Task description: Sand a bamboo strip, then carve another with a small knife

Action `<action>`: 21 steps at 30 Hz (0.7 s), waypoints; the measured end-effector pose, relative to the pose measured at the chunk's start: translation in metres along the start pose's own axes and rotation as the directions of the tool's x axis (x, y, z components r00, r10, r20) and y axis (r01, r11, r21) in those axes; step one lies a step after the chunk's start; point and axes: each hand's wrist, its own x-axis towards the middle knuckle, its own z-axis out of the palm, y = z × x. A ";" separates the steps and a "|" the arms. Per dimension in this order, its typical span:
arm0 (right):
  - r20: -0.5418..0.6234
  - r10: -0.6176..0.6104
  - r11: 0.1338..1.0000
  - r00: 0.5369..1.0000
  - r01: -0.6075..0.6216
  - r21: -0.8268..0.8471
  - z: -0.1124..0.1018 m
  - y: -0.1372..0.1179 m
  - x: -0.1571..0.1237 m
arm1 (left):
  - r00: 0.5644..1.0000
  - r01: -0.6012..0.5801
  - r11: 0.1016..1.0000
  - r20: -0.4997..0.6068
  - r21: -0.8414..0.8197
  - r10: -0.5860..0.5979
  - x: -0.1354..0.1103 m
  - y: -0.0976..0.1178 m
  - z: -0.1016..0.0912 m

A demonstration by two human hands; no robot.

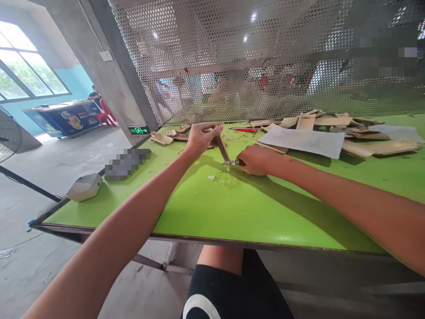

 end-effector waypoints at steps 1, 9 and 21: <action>0.002 0.000 1.000 1.000 0.000 -0.003 -0.001 0.000 0.000 | 1.000 0.003 1.000 -0.004 -0.004 -0.003 0.000 0.000 0.000; 0.066 0.004 1.000 0.998 -0.002 -0.022 -0.007 -0.003 -0.001 | 1.000 0.022 1.000 -0.012 0.021 -0.022 -0.001 0.000 -0.002; 0.068 -0.028 0.993 0.997 0.036 -0.112 -0.010 -0.004 -0.007 | 0.999 0.032 0.999 -0.026 0.013 -0.032 -0.001 -0.003 -0.008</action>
